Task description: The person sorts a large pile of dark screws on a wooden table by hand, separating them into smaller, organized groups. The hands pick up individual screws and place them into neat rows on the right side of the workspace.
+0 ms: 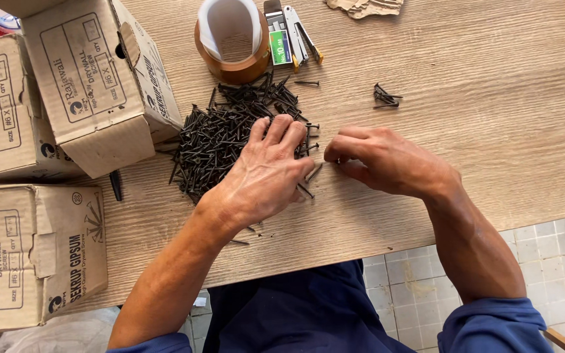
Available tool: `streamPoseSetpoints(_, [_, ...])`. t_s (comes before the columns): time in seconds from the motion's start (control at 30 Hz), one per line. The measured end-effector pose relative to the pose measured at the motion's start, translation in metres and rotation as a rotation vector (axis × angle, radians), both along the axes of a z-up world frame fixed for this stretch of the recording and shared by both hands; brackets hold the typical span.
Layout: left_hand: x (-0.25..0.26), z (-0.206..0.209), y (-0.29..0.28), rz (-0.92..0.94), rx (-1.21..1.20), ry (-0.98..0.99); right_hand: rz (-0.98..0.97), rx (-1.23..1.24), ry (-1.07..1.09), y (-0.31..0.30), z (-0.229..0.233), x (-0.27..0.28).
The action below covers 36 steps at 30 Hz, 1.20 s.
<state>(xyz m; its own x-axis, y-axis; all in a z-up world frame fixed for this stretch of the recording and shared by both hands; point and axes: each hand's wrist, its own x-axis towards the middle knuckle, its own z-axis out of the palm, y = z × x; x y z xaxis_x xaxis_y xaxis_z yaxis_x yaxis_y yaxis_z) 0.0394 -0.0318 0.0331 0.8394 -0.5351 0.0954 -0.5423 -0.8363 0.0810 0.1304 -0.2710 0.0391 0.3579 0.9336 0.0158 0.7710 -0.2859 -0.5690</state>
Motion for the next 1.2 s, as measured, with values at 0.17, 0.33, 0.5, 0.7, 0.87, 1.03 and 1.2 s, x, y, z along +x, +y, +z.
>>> streamPoseSetpoints(0.17, [-0.003, 0.005, -0.006, 0.030, -0.088, 0.092, -0.079, -0.043, -0.028, 0.002, 0.002, -0.006])
streamPoseSetpoints(0.33, [-0.003, 0.006, -0.005, 0.029, -0.112, 0.078, -0.136, -0.141, -0.034, -0.004, 0.004, -0.001])
streamPoseSetpoints(0.5, [-0.003, 0.001, -0.008, 0.021, -0.180, 0.042, -0.082, -0.028, -0.083, -0.001, 0.006, 0.000])
streamPoseSetpoints(0.7, [0.000, 0.005, -0.003, 0.037, -0.206, 0.029, -0.039, 0.101, -0.107, 0.006, -0.002, -0.008])
streamPoseSetpoints(0.87, [0.000, 0.006, -0.005, 0.041, -0.238, 0.020, -0.050, 0.088, -0.058, 0.004, 0.012, -0.008])
streamPoseSetpoints(1.03, [0.004, -0.004, -0.002, 0.040, -0.269, 0.026, 0.004, 0.005, -0.128, 0.010, 0.007, -0.005])
streamPoseSetpoints(1.2, [0.009, -0.003, -0.001, 0.038, -0.422, -0.013, 0.099, -0.035, -0.017, 0.002, 0.001, 0.010])
